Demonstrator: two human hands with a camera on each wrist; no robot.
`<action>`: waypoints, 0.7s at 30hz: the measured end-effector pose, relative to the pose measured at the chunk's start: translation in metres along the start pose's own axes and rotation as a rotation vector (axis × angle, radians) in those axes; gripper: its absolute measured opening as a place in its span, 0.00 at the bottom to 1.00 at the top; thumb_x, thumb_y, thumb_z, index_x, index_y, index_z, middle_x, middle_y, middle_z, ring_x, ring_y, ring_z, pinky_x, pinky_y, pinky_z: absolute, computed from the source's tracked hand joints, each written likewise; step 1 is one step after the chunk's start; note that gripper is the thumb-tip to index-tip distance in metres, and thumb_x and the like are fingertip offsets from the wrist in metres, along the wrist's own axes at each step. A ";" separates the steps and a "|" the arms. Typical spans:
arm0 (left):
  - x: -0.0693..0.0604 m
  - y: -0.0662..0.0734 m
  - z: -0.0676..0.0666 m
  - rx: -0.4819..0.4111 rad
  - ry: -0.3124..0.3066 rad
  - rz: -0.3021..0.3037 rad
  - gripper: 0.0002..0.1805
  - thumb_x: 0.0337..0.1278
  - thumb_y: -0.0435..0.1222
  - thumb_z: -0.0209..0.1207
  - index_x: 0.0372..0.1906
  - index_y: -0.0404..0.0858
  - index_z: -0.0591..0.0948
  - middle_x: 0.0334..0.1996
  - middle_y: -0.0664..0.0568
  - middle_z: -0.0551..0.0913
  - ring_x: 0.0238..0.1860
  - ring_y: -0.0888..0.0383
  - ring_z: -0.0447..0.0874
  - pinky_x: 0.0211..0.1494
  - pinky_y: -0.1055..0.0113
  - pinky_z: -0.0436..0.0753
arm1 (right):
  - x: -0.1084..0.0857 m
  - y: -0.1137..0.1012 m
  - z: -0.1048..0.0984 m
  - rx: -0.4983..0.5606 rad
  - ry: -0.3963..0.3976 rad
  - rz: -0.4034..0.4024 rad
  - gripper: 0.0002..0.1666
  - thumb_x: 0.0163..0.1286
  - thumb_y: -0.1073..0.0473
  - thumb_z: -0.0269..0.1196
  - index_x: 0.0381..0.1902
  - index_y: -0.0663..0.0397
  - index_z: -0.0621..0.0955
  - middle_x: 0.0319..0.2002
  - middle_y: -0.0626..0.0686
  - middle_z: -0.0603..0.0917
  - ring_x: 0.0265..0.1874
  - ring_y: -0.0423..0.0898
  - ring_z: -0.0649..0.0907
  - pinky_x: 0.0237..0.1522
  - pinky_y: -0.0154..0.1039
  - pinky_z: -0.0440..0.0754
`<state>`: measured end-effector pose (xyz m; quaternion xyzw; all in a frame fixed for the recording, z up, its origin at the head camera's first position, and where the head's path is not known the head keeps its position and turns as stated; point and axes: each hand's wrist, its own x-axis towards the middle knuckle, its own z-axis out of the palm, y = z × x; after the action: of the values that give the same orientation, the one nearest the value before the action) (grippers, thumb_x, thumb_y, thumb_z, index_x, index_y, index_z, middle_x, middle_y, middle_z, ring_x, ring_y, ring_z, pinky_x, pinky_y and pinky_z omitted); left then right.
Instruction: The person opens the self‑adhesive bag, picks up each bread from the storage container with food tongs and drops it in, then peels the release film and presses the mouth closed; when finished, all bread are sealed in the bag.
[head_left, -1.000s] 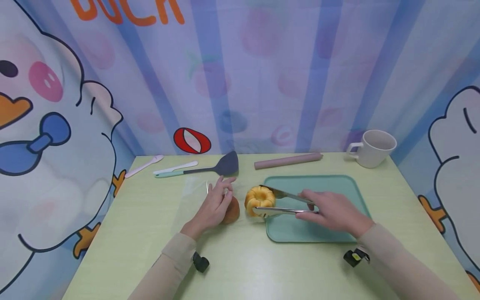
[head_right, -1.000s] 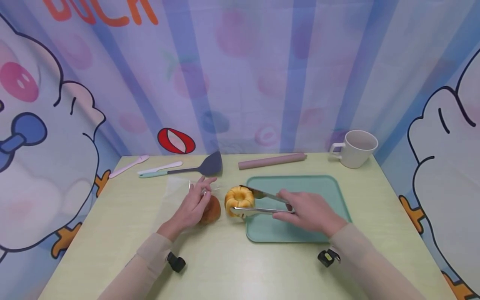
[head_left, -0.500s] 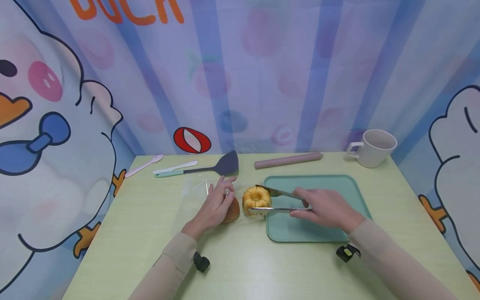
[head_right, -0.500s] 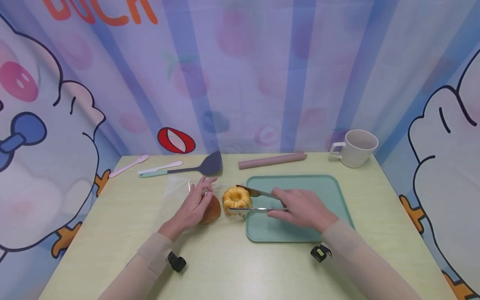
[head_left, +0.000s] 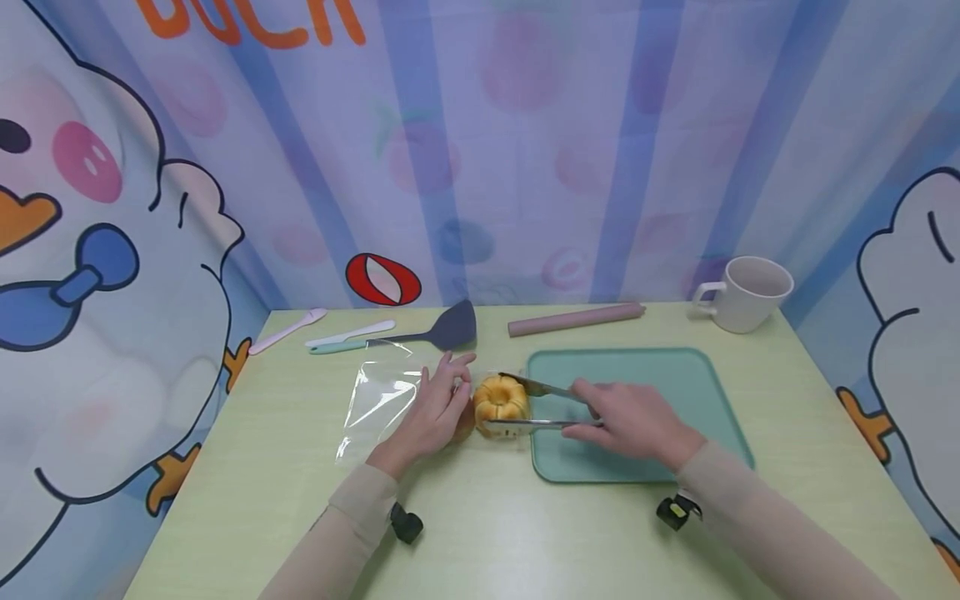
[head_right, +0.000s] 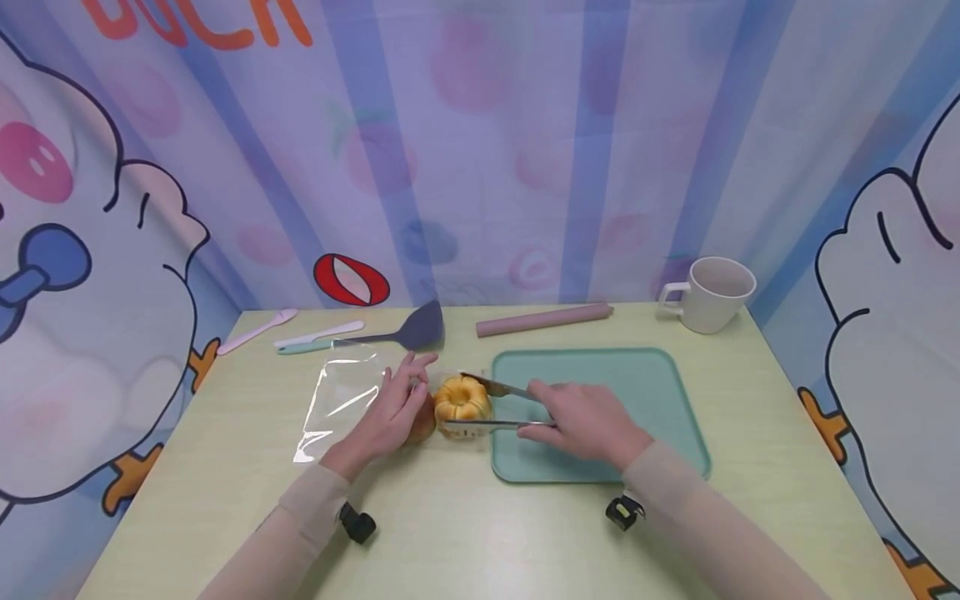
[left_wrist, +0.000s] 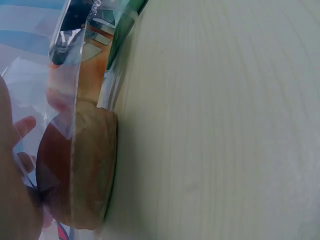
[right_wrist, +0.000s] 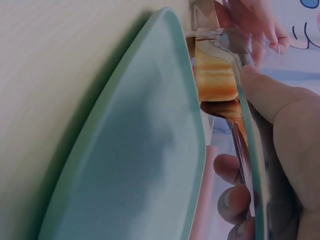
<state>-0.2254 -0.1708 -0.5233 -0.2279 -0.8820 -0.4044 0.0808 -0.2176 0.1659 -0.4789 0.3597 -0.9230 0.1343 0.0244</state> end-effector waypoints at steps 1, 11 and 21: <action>0.000 0.001 0.000 -0.001 0.002 0.003 0.09 0.84 0.40 0.42 0.48 0.41 0.72 0.75 0.41 0.73 0.81 0.30 0.52 0.76 0.21 0.38 | 0.000 -0.001 0.000 0.002 0.002 -0.001 0.27 0.72 0.30 0.64 0.48 0.45 0.78 0.20 0.36 0.69 0.15 0.33 0.66 0.15 0.33 0.62; -0.001 0.002 0.000 0.000 0.010 0.003 0.09 0.83 0.41 0.43 0.47 0.42 0.72 0.74 0.42 0.74 0.81 0.28 0.53 0.76 0.22 0.37 | 0.004 -0.007 -0.003 -0.060 0.011 -0.027 0.26 0.67 0.33 0.70 0.44 0.44 0.75 0.21 0.38 0.70 0.15 0.35 0.67 0.14 0.34 0.61; -0.003 0.003 0.000 -0.006 0.014 -0.006 0.09 0.84 0.42 0.42 0.48 0.44 0.71 0.75 0.42 0.73 0.82 0.31 0.52 0.76 0.22 0.38 | 0.004 -0.019 -0.004 -0.080 0.016 0.021 0.26 0.70 0.33 0.67 0.44 0.46 0.74 0.16 0.40 0.66 0.12 0.35 0.64 0.13 0.32 0.55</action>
<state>-0.2213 -0.1706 -0.5224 -0.2227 -0.8810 -0.4087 0.0852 -0.2079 0.1511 -0.4699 0.3476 -0.9312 0.1007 0.0447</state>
